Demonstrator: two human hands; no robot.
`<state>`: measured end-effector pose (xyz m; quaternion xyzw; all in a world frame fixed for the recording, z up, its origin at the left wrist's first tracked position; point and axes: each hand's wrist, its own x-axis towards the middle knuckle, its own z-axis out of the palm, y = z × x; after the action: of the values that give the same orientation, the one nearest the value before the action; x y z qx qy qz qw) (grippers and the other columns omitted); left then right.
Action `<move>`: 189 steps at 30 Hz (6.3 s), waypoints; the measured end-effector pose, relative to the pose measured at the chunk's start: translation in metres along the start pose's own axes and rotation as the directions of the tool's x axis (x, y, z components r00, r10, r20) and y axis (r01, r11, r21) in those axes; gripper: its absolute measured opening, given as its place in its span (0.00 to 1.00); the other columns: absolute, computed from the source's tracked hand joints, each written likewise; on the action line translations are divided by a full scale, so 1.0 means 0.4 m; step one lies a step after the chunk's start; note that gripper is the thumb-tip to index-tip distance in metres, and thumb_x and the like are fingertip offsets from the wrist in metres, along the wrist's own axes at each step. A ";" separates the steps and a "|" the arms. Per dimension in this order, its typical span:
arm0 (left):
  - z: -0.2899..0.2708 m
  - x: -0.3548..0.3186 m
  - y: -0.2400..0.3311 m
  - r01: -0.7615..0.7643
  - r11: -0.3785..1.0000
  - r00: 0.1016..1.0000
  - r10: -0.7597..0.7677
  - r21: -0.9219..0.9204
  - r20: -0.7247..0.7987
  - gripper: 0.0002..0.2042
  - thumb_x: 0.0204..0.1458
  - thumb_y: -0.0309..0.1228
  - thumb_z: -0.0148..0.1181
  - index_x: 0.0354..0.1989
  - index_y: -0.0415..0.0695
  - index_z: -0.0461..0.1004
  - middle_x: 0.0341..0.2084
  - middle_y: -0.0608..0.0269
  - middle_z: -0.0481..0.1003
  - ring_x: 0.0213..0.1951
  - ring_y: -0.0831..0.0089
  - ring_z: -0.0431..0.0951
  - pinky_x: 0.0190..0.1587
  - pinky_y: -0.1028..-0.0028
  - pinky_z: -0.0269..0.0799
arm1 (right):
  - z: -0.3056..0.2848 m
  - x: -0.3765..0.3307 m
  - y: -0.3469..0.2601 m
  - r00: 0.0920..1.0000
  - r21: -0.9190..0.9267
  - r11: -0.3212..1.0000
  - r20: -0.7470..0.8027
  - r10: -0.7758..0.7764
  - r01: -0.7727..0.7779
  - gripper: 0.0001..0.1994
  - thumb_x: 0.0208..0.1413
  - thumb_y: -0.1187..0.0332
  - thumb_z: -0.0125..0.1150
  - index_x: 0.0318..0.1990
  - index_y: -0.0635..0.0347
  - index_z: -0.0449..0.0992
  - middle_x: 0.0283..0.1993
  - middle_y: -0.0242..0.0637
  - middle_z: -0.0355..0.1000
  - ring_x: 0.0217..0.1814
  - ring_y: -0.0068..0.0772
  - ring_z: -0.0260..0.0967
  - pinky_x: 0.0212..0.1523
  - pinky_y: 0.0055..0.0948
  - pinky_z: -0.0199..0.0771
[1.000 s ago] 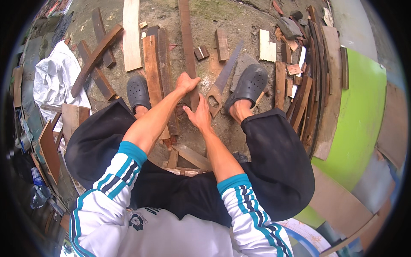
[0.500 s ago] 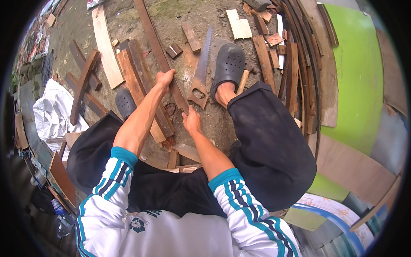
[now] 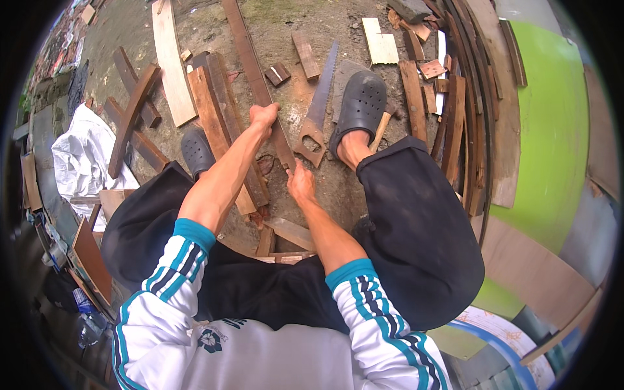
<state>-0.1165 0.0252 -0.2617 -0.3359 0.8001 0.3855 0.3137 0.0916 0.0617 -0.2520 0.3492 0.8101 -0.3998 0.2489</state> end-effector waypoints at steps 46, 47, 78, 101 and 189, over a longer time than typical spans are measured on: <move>0.023 0.065 -0.051 -0.392 0.919 0.911 0.382 -0.045 -0.154 0.37 0.39 0.31 0.71 0.62 0.38 0.63 0.47 0.46 0.78 0.49 0.55 0.79 0.55 0.64 0.71 | 0.099 -0.007 -0.037 0.930 0.308 0.941 -0.285 0.231 -0.139 0.27 0.57 0.69 0.62 0.63 0.65 0.64 0.51 0.52 0.75 0.50 0.55 0.74 0.49 0.42 0.76; 0.023 0.031 -0.029 -0.382 0.923 0.919 0.373 -0.051 -0.125 0.33 0.39 0.31 0.71 0.57 0.38 0.67 0.44 0.48 0.79 0.47 0.56 0.80 0.53 0.64 0.72 | 0.109 0.003 -0.013 0.937 0.559 0.810 -0.157 0.311 -0.175 0.28 0.57 0.70 0.61 0.64 0.67 0.62 0.51 0.53 0.75 0.51 0.54 0.73 0.51 0.41 0.76; 0.006 0.037 -0.014 -0.386 0.919 0.902 0.394 0.082 -0.177 0.37 0.40 0.31 0.70 0.62 0.37 0.61 0.49 0.45 0.76 0.50 0.50 0.77 0.55 0.60 0.71 | 0.056 -0.021 -0.057 0.951 0.710 0.651 0.090 0.295 -0.269 0.33 0.61 0.52 0.59 0.64 0.72 0.61 0.64 0.56 0.64 0.67 0.48 0.62 0.68 0.38 0.59; 0.066 -0.116 -0.007 -0.134 0.828 0.882 0.350 0.544 -0.315 0.46 0.41 0.31 0.71 0.67 0.45 0.46 0.50 0.44 0.70 0.47 0.42 0.77 0.51 0.53 0.73 | 0.078 -0.011 -0.022 0.968 0.408 0.910 -0.187 0.168 -0.079 0.28 0.53 0.69 0.62 0.62 0.67 0.67 0.36 0.62 0.76 0.41 0.60 0.76 0.44 0.45 0.75; -0.022 0.021 0.109 -0.270 0.927 0.910 0.334 0.261 -0.245 0.37 0.38 0.40 0.71 0.56 0.31 0.67 0.47 0.37 0.76 0.53 0.45 0.76 0.56 0.58 0.71 | 0.008 0.006 -0.056 0.996 0.064 0.997 -0.074 0.049 -0.044 0.24 0.53 0.67 0.60 0.56 0.71 0.71 0.37 0.63 0.76 0.43 0.62 0.76 0.46 0.46 0.77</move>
<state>-0.1575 0.0362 -0.2459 -0.2222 0.9171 0.2859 0.1668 0.0734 0.0499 -0.2448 0.3904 0.7978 -0.4053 0.2165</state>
